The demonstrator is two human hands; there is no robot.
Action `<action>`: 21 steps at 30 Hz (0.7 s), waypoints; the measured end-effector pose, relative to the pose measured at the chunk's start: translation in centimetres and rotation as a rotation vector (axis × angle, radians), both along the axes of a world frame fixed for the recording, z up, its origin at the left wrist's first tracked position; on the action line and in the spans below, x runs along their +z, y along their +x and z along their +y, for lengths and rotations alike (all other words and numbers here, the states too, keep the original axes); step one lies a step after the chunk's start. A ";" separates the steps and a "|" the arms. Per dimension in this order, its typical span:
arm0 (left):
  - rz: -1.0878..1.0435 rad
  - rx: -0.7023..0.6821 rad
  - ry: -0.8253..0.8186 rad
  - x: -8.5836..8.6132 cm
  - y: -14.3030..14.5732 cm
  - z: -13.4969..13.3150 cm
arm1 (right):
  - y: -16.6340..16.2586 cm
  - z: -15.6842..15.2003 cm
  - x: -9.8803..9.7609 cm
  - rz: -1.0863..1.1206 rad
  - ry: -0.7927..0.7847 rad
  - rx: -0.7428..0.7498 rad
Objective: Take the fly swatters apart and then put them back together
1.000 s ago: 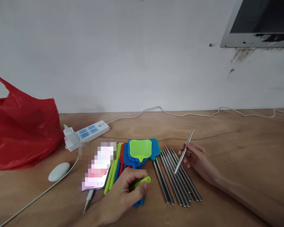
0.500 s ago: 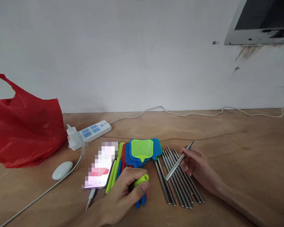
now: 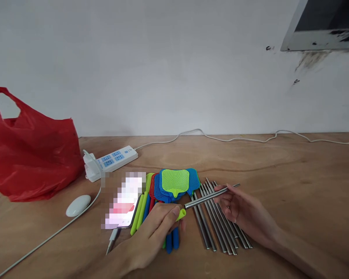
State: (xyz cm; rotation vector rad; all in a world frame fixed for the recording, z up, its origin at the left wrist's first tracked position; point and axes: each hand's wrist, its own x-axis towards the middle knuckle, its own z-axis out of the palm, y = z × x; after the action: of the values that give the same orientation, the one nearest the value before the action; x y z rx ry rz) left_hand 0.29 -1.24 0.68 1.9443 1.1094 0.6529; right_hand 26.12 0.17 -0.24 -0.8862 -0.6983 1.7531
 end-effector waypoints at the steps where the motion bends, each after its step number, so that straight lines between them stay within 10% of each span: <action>1: -0.003 0.001 0.024 -0.1 0.0 0.0 | 0.0 -0.1 0.0 -0.017 0.025 0.003; 14: 0.173 -0.126 0.254 0.6 0.8 0.8 | 0.7 0.3 -2.0 -0.253 0.311 -0.272; 21: 0.187 -0.185 0.261 -0.5 0.7 0.4 | 0.3 -0.3 -2.0 -0.460 0.343 0.045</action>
State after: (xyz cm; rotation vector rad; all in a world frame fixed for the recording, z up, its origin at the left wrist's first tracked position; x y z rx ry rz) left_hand 1.01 -0.82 0.22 2.3397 0.9764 0.5444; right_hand 26.46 -0.12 -2.22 -1.0447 -1.2846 1.4131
